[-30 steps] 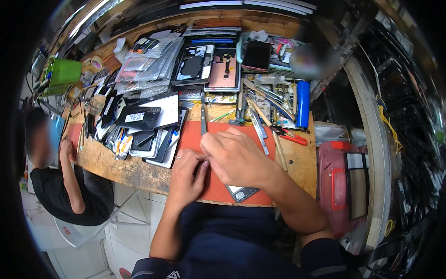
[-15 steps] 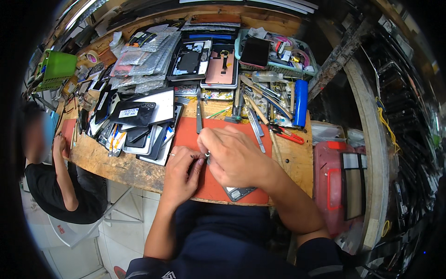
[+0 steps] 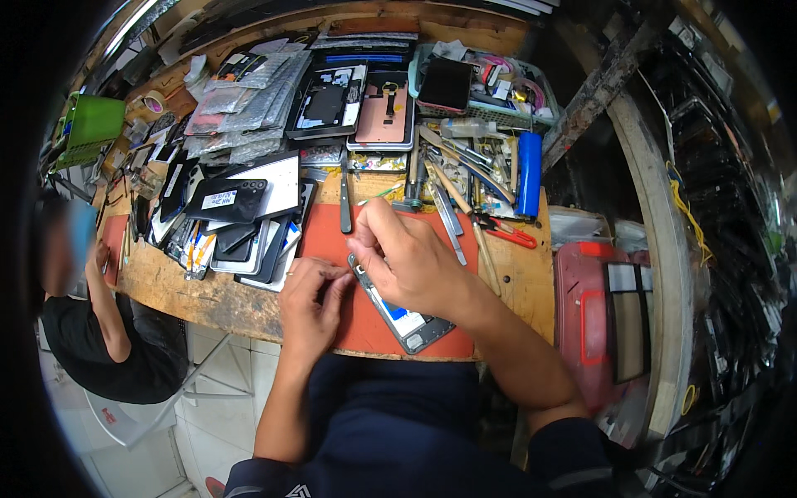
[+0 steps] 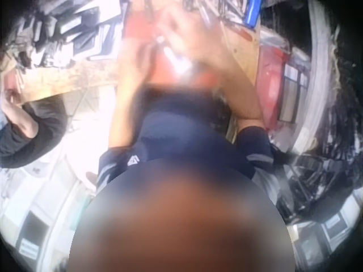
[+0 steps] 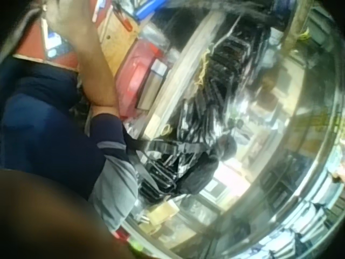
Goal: The person disassembles a smartphone, removes the battery, and reassembles the device. They then test the phone by turning it on and interacting with the screen. The person also handles multiple other smartphones and phone cases, sorting and stacking them on the workbench.
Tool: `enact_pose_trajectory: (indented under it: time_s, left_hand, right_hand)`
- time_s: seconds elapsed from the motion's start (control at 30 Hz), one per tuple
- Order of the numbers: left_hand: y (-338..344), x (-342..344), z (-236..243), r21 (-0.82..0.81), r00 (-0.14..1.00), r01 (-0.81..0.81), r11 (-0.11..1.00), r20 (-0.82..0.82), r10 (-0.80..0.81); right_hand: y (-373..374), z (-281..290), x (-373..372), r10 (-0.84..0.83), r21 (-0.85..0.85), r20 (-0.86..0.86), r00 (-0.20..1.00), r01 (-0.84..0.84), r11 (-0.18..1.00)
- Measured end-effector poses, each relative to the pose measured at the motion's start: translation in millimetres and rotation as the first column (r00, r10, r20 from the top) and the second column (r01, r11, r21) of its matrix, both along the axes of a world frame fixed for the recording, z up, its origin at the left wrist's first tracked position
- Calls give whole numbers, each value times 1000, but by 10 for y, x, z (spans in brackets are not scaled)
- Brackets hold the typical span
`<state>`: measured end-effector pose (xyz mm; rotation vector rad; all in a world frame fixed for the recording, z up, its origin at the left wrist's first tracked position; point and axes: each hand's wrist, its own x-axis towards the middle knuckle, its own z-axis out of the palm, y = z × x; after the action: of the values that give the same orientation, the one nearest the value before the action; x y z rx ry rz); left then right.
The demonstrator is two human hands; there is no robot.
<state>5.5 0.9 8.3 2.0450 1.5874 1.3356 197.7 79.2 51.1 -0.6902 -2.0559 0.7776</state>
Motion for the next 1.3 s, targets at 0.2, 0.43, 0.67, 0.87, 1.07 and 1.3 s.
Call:
enact_pose_trajectory:
  time_s: [0.2, 0.43, 0.67, 0.87, 1.07, 1.3]
  left_hand:
    - [-11, -23, -32, -17, 992, -122, 992, 33, 122]
    - [-22, -3, 4, -102, 991, -133, 986, -1, 134]
    - [261, 0, 10, -60, 996, -65, 996, -62, 61]
    - [240, -7, -132, -35, 999, -29, 999, 33, 30]
    - [261, 11, -166, 3, 999, -26, 1000, 44, 26]
    - [253, 3, -165, 18, 999, -31, 999, 35, 30]
  right_hand:
    - [79, -108, -101, -40, 44, -5, 999, 40, 998]
    - [90, -45, -182, -126, 202, 157, 980, 93, 975]
    - [122, 217, -242, -52, 256, 329, 943, -37, 966]
    - [148, 176, -276, -47, 203, 312, 949, -18, 979]
    - [192, 199, -243, -79, 270, 338, 938, -17, 963]
    - [166, 224, -210, -29, 314, 331, 943, -81, 946]
